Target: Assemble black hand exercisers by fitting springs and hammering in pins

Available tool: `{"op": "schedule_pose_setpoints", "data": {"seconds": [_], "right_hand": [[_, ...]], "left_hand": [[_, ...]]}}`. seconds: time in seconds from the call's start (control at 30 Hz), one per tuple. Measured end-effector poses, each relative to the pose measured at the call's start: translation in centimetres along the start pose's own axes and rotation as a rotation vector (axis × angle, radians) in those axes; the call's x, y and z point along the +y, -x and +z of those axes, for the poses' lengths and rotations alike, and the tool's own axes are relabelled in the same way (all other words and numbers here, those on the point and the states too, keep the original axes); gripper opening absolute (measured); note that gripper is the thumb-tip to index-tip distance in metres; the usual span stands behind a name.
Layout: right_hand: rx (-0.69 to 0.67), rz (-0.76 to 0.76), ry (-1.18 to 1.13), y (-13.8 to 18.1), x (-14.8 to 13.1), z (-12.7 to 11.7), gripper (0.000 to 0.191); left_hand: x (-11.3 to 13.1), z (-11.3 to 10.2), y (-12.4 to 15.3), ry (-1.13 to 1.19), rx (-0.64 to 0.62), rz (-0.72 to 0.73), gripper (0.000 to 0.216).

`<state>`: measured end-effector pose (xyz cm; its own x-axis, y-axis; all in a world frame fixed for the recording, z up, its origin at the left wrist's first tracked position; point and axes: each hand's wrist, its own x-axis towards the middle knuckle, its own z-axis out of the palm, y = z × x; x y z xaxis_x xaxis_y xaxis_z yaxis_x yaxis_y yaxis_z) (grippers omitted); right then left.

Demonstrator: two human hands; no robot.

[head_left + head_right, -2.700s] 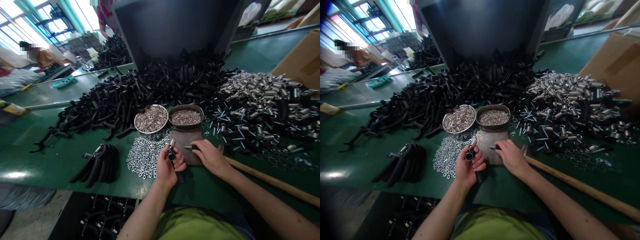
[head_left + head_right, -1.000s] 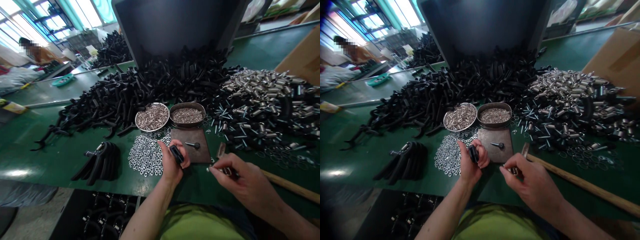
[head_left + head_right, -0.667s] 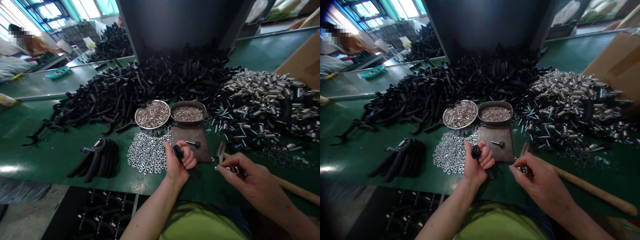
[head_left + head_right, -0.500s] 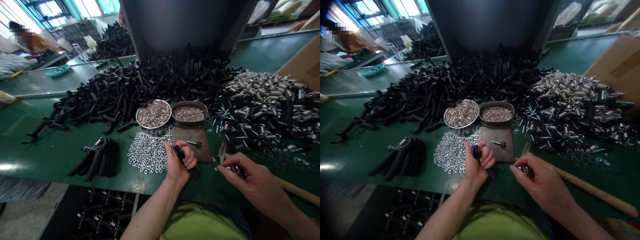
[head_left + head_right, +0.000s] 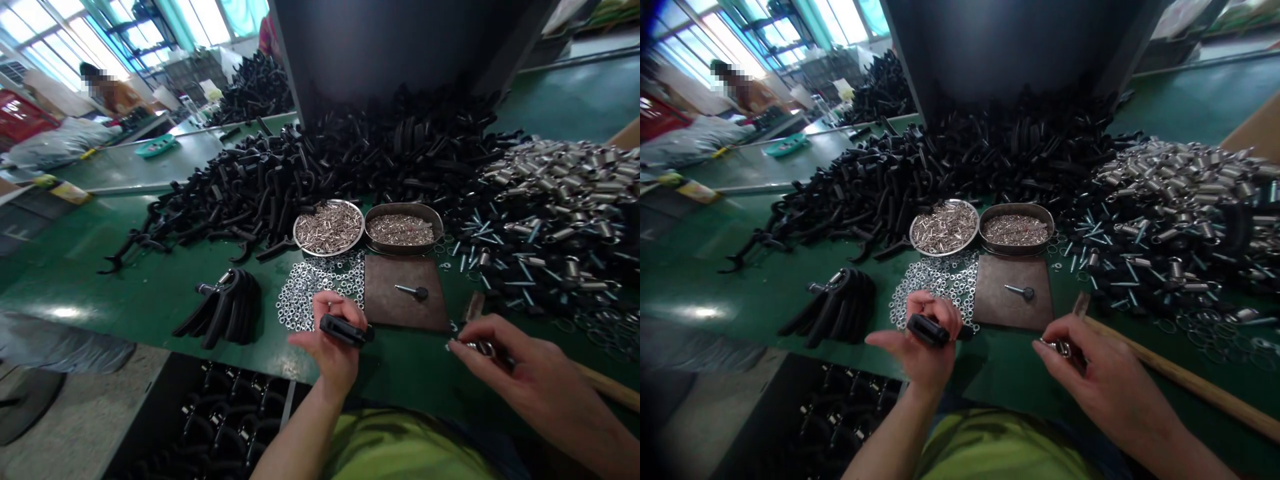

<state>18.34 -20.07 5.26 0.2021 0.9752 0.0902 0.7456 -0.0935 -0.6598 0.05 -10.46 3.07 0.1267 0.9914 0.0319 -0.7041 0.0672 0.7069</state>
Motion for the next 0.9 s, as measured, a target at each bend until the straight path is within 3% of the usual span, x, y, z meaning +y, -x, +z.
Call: {"op": "schedule_pose_setpoints", "data": {"seconds": [0.37, 0.57, 0.67, 0.77, 0.83, 0.9], "right_hand": [[-0.035, 0.02, -0.008, 0.1, 0.2, 0.2, 0.025], [-0.048, 0.086, -0.056, 0.0, -0.6, -0.7, 0.023], [-0.041, 0.115, -0.098, -0.2, -1.4, -1.3, 0.022], [-0.041, 0.132, -0.131, -0.3, -1.6, -1.7, 0.02], [-0.038, 0.148, -0.144, -0.3, -1.5, -1.7, 0.02], [-0.022, 0.156, -0.158, -0.2, -1.4, -1.8, 0.019]], "left_hand": [[-0.2, -0.3, 0.7, -0.029, -0.056, 0.102, 0.065], [-0.6, 0.0, 0.7, 0.062, -0.163, 0.028, 0.069], [-1.5, -0.1, 0.8, 0.126, -0.229, -0.081, 0.064], [-2.8, -0.4, 1.1, 0.165, -0.239, -0.283, 0.063], [-3.7, -0.5, 1.5, 0.109, -0.231, -0.404, 0.066], [-4.4, -0.4, 2.0, -0.011, -0.237, -0.492, 0.056]]}}
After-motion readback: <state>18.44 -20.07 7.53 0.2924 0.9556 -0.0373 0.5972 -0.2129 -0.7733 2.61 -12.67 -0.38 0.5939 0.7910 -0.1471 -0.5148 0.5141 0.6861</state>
